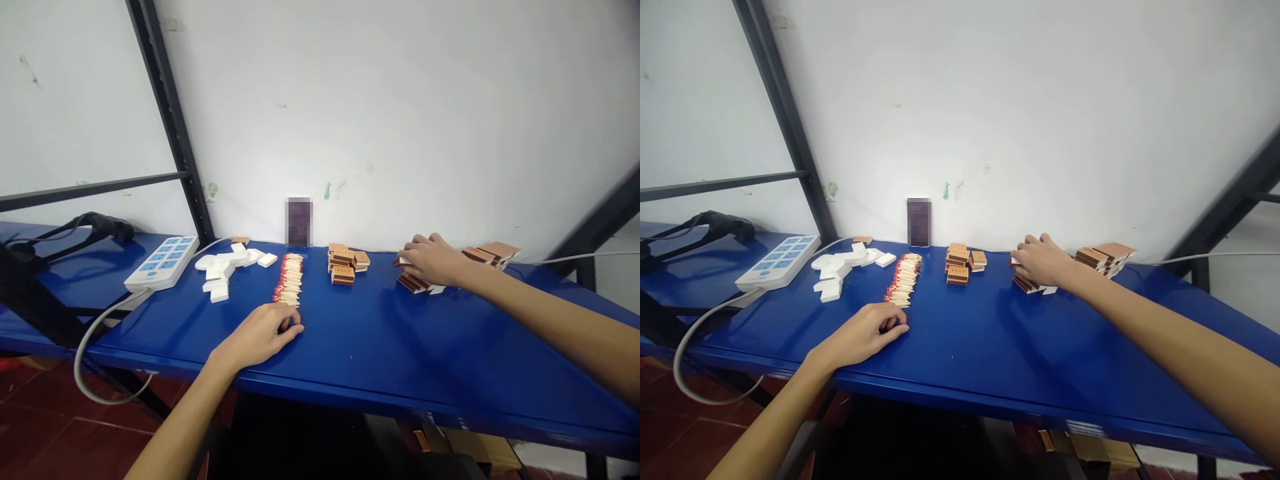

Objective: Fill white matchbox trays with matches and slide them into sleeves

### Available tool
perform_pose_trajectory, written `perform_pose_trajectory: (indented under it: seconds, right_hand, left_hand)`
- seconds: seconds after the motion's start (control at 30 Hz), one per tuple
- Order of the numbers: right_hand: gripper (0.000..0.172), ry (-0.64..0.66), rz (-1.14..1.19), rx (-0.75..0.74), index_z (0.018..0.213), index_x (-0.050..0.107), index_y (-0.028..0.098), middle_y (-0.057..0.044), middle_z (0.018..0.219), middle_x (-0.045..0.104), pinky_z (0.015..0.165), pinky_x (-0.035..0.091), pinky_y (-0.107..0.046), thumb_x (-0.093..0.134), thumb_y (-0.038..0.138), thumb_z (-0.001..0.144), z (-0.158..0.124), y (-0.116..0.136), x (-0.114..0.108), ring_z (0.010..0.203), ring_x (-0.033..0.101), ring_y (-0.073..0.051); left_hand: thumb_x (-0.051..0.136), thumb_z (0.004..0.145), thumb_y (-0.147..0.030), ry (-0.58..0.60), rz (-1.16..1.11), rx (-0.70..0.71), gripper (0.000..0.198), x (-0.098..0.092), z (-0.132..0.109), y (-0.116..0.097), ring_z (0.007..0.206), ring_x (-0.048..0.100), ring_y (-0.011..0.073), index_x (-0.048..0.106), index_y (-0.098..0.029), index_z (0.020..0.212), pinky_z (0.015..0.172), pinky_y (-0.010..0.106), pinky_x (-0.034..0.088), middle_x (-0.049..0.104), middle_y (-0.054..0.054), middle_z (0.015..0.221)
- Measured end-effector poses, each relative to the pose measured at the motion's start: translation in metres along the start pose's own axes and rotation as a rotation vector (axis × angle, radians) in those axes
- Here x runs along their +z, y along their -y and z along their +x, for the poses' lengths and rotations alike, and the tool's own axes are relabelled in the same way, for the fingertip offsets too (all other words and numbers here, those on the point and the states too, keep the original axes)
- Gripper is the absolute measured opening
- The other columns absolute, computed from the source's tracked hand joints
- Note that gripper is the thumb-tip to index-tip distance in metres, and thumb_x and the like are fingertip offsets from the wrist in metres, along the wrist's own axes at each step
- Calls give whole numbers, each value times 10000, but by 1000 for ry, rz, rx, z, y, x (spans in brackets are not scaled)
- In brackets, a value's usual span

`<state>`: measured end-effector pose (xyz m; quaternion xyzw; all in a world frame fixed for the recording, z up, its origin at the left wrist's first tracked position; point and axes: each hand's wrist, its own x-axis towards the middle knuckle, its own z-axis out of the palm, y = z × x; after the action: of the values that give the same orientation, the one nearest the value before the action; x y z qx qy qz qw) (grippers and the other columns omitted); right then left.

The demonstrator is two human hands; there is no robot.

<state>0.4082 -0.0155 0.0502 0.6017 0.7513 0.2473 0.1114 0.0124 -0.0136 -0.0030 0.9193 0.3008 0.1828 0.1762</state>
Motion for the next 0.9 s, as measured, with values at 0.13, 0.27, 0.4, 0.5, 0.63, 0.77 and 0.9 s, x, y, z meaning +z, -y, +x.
perform_pose_trajectory:
  seconds: [0.13, 0.27, 0.4, 0.5, 0.63, 0.77, 0.9]
  right_hand:
    - [377, -183, -2, -42, 1152, 640, 203, -110, 993, 705, 747, 348, -394, 355, 323, 937, -28, -11, 1, 957, 569, -286]
    - [386, -274, -54, -77, 1223, 603, 243, -101, 1120, 686, 770, 374, -410, 327, 275, 956, -58, -14, 9, 1028, 561, -301]
    - [423, -316, -52, -73, 1244, 589, 219, -120, 1236, 640, 876, 388, -458, 360, 117, 903, -71, -4, 23, 1209, 498, -315]
    - [471, -334, -31, -68, 1306, 540, 185, -141, 1260, 623, 926, 394, -492, 408, 110, 860, -74, 3, 33, 1279, 441, -339]
    - [484, -344, -19, -101, 1304, 532, 122, -172, 1240, 623, 988, 386, -493, 464, 165, 827, -74, 3, 35, 1323, 389, -347]
    - [432, -326, -35, -129, 1279, 550, 141, -149, 1202, 649, 980, 392, -477, 416, 142, 868, -66, -2, 32, 1282, 432, -319]
    - [418, -298, -49, -157, 1251, 566, 158, -121, 1232, 645, 972, 384, -475, 403, 113, 869, -56, -8, 33, 1276, 436, -314]
  left_hand:
    - [487, 930, -376, -2, 3, -5, 230, 0, 0, 0, 636, 489, 130, 615, -202, 852, 610, 252, 347, 542, -18, 697]
    - [484, 927, -383, 1, 12, -2, 232, 1, 1, 0, 630, 489, 136, 623, -206, 868, 608, 255, 347, 536, -16, 688]
    - [487, 924, -390, -4, 5, -7, 234, 1, 1, 0, 633, 490, 136, 620, -206, 865, 613, 253, 352, 532, -17, 690]
    - [485, 924, -388, -2, 0, -4, 235, 1, 1, 0, 626, 486, 135, 619, -204, 866, 605, 253, 348, 530, -16, 691]
    - [487, 926, -385, -1, 8, -10, 225, 0, 0, 0, 625, 480, 130, 612, -209, 865, 601, 248, 343, 518, -23, 686]
    - [488, 926, -395, -2, 7, -13, 235, 0, 1, 0, 638, 485, 132, 616, -208, 866, 612, 245, 346, 527, -21, 695]
    - [486, 929, -393, -1, 3, -11, 234, 1, 1, 1, 635, 481, 132, 614, -206, 869, 614, 246, 345, 524, -20, 696]
